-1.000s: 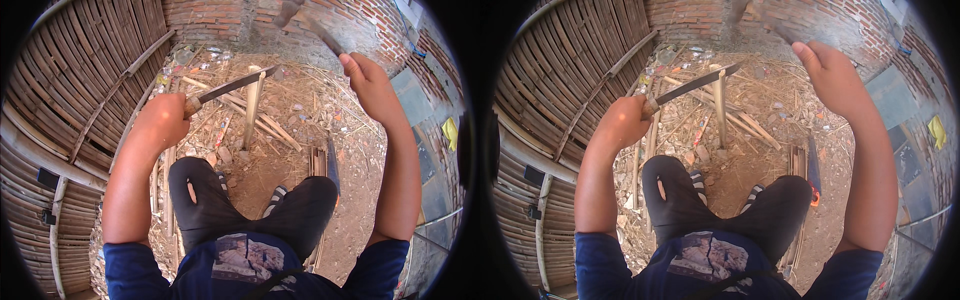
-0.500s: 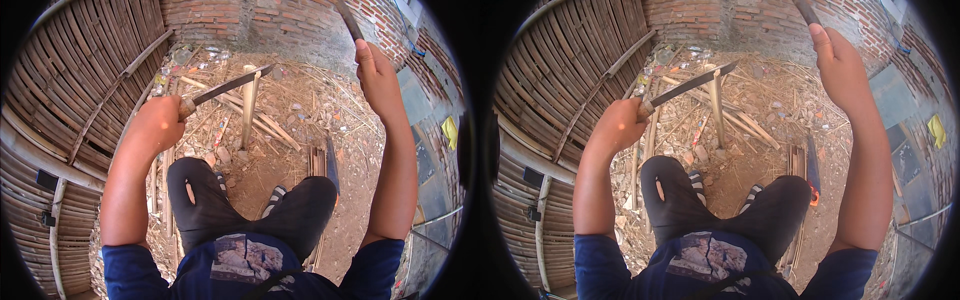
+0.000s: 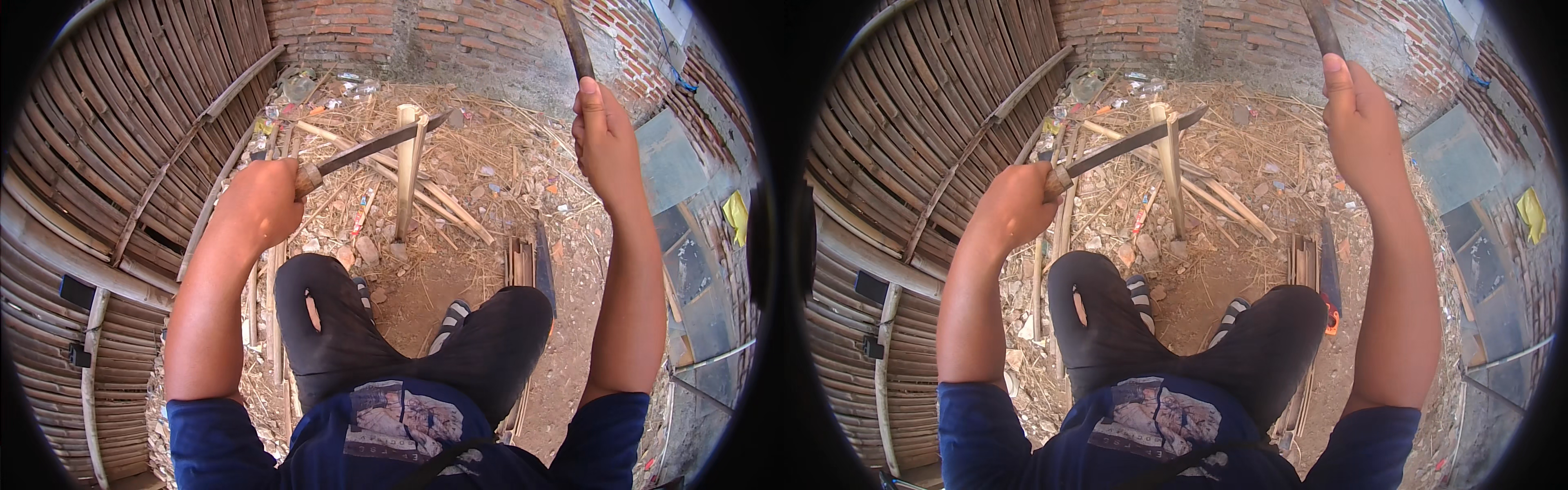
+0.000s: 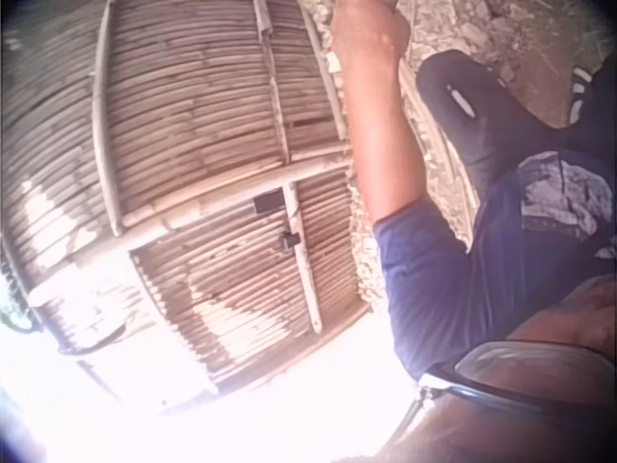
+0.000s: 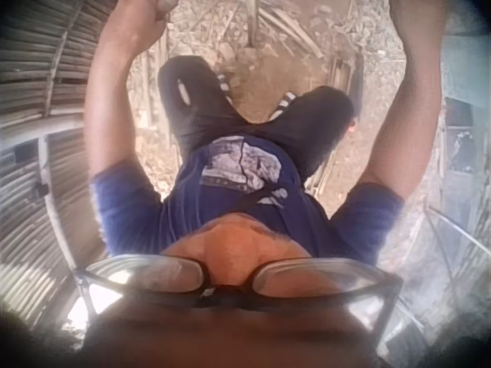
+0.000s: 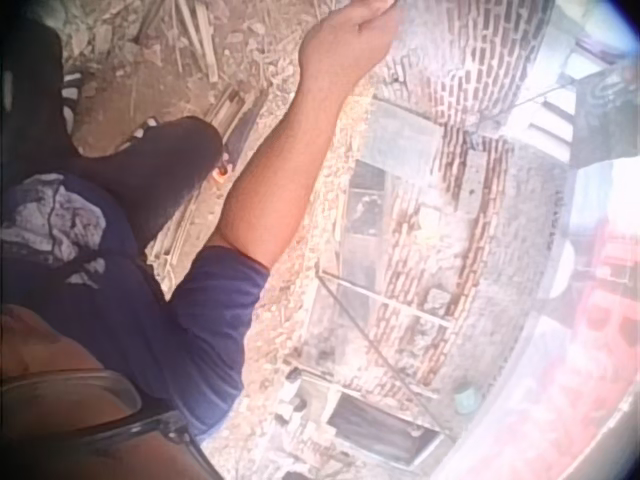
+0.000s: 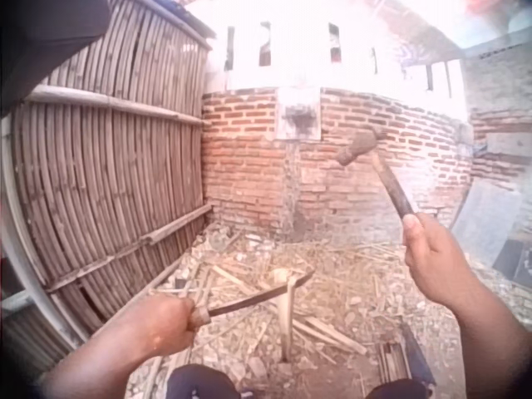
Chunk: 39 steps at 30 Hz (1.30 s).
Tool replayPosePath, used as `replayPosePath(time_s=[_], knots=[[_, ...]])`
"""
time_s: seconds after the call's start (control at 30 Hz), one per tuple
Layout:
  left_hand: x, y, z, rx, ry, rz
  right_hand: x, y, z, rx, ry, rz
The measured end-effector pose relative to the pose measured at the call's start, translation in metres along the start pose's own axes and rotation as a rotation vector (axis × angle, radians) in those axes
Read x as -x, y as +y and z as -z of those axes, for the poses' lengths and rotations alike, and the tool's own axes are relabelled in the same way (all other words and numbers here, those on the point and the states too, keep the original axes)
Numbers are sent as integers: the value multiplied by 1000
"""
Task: The person splits a piece of bamboo by holding it and striking a blade into the top with a hammer, then uses the blade to split the wood further by hand.
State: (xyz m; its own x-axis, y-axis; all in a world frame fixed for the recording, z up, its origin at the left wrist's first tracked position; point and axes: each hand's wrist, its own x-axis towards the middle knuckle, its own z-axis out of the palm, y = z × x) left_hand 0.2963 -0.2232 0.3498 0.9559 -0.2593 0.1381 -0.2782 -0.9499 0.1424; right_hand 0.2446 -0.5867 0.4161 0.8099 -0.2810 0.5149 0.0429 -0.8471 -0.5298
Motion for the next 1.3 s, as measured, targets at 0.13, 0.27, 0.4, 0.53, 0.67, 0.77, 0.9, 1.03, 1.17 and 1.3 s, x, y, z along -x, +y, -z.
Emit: replayPosePath(time_s=[0.13,0.27,0.4,0.53,0.67,0.77,0.9,1.03,1.17,1.3], knots=[[-3,0,-13,-14,-46,4,33,26,-48,256,-334,31],[-2,-13,-25,-2,-50,-16,15,20,-31,211,-336,55],[-2,-4,-28,25,-62,20,9,13,-13,-79,-34,15],[-8,-2,-41,24,-47,6,59,41,-86,143,-242,-24],[-7,-5,-42,-8,-136,73,59,34,-82,187,-446,-61],[-3,3,-44,-3,-170,121,47,27,-61,68,-281,-11],[-8,2,-55,16,-153,98,47,25,-63,-60,-44,-22],[-14,4,-62,-3,-144,114,83,57,-106,318,-491,-80],[-21,-7,-77,45,-85,75,111,121,-137,248,-673,-20],[-24,-9,-89,73,1,72,128,153,-153,-202,-573,-325]])
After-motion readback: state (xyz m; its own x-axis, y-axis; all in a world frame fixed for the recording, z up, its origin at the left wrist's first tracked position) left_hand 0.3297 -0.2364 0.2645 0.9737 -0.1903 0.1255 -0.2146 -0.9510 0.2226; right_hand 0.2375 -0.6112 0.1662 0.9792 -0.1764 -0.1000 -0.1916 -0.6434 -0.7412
